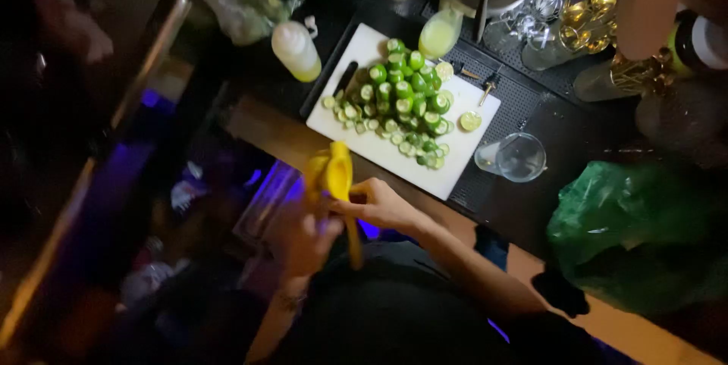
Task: Juicing sliced limes using a manual hand press juicer on a bar counter.
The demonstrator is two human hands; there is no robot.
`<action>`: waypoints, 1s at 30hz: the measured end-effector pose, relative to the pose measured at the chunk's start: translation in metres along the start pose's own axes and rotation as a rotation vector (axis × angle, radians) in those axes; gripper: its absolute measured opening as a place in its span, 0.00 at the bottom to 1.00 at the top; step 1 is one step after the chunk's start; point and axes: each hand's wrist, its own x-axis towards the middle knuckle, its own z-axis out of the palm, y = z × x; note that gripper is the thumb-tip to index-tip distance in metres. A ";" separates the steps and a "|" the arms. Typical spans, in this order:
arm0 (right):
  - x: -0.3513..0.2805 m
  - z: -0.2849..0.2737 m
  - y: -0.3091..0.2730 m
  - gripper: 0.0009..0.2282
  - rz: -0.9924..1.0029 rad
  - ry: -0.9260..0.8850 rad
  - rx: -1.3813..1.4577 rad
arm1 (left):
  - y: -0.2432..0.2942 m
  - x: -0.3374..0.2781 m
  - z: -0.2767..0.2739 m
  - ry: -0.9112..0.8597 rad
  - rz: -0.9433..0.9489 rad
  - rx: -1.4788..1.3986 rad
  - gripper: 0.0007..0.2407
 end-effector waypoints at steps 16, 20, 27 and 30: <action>0.053 -0.222 0.103 0.13 0.371 0.150 -1.371 | -0.049 -0.179 0.134 -0.018 -0.867 -1.375 0.13; -0.005 -0.196 0.039 0.14 0.215 0.206 -1.273 | -0.017 -0.145 0.123 -0.263 -0.721 -1.499 0.12; -0.161 -0.058 -0.043 0.15 -0.235 0.286 -0.223 | 0.052 -0.106 0.096 -0.462 -0.717 -1.342 0.11; -0.139 -0.020 -0.012 0.13 -0.547 0.504 -0.610 | 0.082 -0.090 0.073 -0.511 -0.516 -1.233 0.15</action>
